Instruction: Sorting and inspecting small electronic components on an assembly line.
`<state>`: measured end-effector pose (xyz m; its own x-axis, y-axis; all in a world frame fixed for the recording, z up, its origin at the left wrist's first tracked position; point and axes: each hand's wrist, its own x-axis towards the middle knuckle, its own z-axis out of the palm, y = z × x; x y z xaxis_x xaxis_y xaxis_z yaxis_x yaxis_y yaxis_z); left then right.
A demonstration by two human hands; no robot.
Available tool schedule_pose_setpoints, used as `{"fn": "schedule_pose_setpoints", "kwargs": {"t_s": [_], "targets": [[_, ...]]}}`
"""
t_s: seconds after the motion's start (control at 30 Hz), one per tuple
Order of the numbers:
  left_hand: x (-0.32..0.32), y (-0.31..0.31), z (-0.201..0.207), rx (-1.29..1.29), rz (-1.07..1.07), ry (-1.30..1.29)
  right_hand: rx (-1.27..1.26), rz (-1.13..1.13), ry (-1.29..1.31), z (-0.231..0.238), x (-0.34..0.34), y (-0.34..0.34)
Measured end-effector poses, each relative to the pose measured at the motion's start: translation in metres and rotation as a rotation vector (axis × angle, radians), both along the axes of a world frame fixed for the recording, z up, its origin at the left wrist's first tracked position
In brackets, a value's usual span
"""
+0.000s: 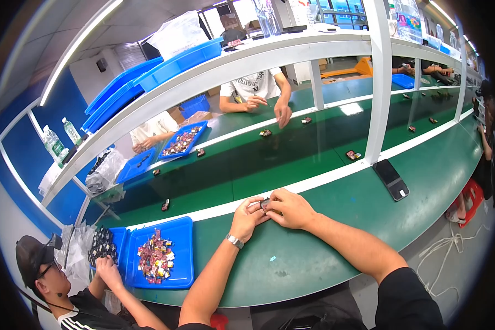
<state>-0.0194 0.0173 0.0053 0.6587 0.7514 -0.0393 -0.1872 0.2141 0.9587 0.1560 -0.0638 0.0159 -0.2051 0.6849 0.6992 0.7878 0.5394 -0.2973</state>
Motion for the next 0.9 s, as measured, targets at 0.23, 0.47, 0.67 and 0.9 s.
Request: {"fn": "schedule_pose_setpoints", "kwargs": {"t_s": [0.23, 0.47, 0.67, 0.9], "targets": [[-0.001, 0.003, -0.005, 0.021, -0.056, -0.051, -0.057, -0.041, 0.068, -0.006, 0.001, 0.005], [0.001, -0.002, 0.003, 0.022, -0.081, -0.003, -0.072, 0.01, 0.037, 0.003, 0.005, 0.001], [-0.002, -0.001, 0.003, 0.031, -0.1, -0.024, -0.199, 0.043, 0.135, -0.006, 0.006, 0.002], [-0.002, 0.0, 0.005, 0.058, -0.158, -0.009, -0.345, 0.048, 0.268, -0.01, 0.008, 0.005]]}}
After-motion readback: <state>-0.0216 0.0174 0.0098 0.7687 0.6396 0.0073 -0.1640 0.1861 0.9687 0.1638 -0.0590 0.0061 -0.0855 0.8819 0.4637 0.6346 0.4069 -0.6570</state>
